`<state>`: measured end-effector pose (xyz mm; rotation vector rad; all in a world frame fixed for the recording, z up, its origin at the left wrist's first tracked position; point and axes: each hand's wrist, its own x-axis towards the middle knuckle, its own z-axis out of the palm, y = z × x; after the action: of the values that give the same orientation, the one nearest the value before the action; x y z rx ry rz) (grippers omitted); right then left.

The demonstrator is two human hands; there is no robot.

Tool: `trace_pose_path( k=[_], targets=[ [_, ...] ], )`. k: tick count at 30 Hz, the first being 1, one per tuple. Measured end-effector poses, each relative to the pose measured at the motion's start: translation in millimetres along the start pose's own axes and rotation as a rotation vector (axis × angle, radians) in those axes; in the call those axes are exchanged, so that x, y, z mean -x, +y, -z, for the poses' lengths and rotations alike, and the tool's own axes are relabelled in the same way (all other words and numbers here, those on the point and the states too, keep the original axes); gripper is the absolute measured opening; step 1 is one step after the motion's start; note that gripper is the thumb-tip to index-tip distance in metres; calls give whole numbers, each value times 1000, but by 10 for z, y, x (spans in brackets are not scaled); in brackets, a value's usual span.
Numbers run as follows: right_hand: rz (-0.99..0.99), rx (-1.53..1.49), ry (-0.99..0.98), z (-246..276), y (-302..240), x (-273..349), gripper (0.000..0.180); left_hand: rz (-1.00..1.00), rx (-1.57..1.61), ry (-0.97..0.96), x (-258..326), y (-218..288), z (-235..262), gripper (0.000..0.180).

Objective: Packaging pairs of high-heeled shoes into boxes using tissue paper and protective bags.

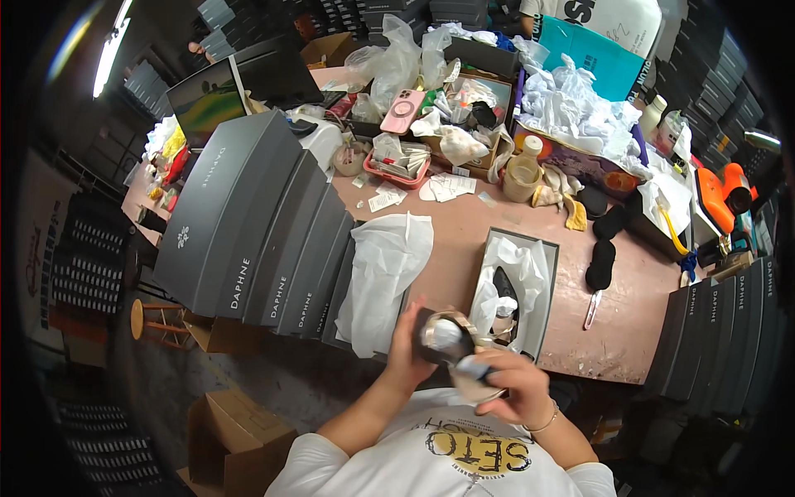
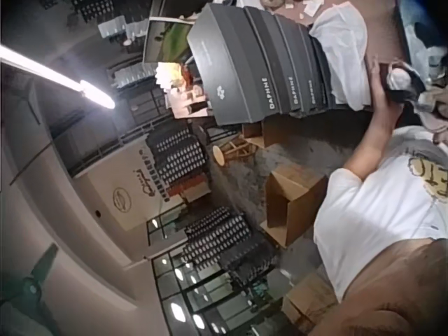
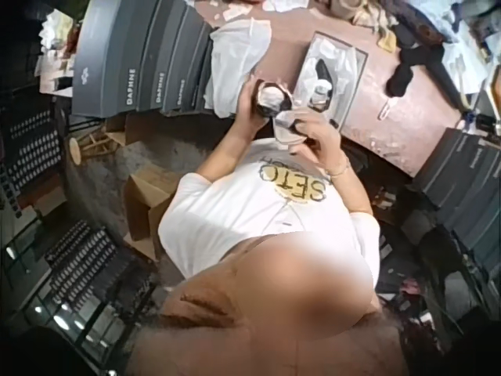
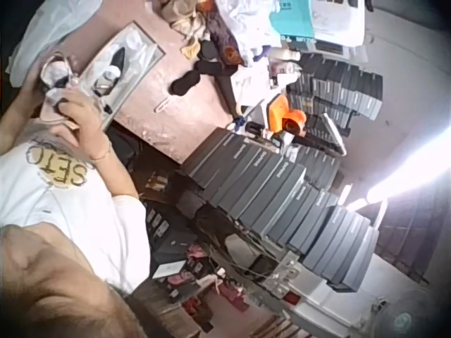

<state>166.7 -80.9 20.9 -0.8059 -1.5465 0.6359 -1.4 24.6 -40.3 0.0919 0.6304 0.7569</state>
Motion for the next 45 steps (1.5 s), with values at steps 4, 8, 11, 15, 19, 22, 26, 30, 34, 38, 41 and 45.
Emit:
trace_pose_path(
  k=[4, 8, 11, 15, 19, 22, 26, 30, 34, 38, 41, 45],
  targets=[
    [-402, -191, 16, 236, 45, 22, 76, -469, -287, 50, -68, 351, -325, 58],
    [-509, 362, -345, 115, -3, -221, 112, -761, -758, -135, -109, 228, -615, 65],
    [-633, 351, -256, 115, 261, -19, 94, -611, -1083, -344, -152, 152, -677, 64],
    [-851, -230, 184, 231, 176, 559, 85, -848, -1860, -200, -1035, 1117, -502, 54],
    [-849, -749, 349, 400, 124, 682, 86, 390, -1925, 251, -1826, 2119, -311, 45],
    [-750, -864, 478, 407, 5, 657, 91, 290, -1674, -176, -1905, 2035, -214, 23],
    [-617, -869, 565, 744, -89, 617, 98, -221, -1729, -680, -1123, 984, -1484, 29],
    [-507, -851, 512, 969, -617, 351, 94, -775, -2403, -917, -705, 429, -1726, 40],
    [-829, -794, 241, 1004, -705, 269, 77, -1057, -2618, -749, -354, 404, -1606, 38],
    [-804, -974, 157, 748, -311, 54, 61, -1381, -2409, -732, -190, 402, -1398, 21],
    [-830, -1031, 480, 396, 180, -123, 40, -1470, -2108, -1158, 250, 287, -1355, 21],
    [-891, -1120, 555, 356, 576, 97, 31, -1539, -2230, -747, -101, 626, -1193, 12]
  ],
)
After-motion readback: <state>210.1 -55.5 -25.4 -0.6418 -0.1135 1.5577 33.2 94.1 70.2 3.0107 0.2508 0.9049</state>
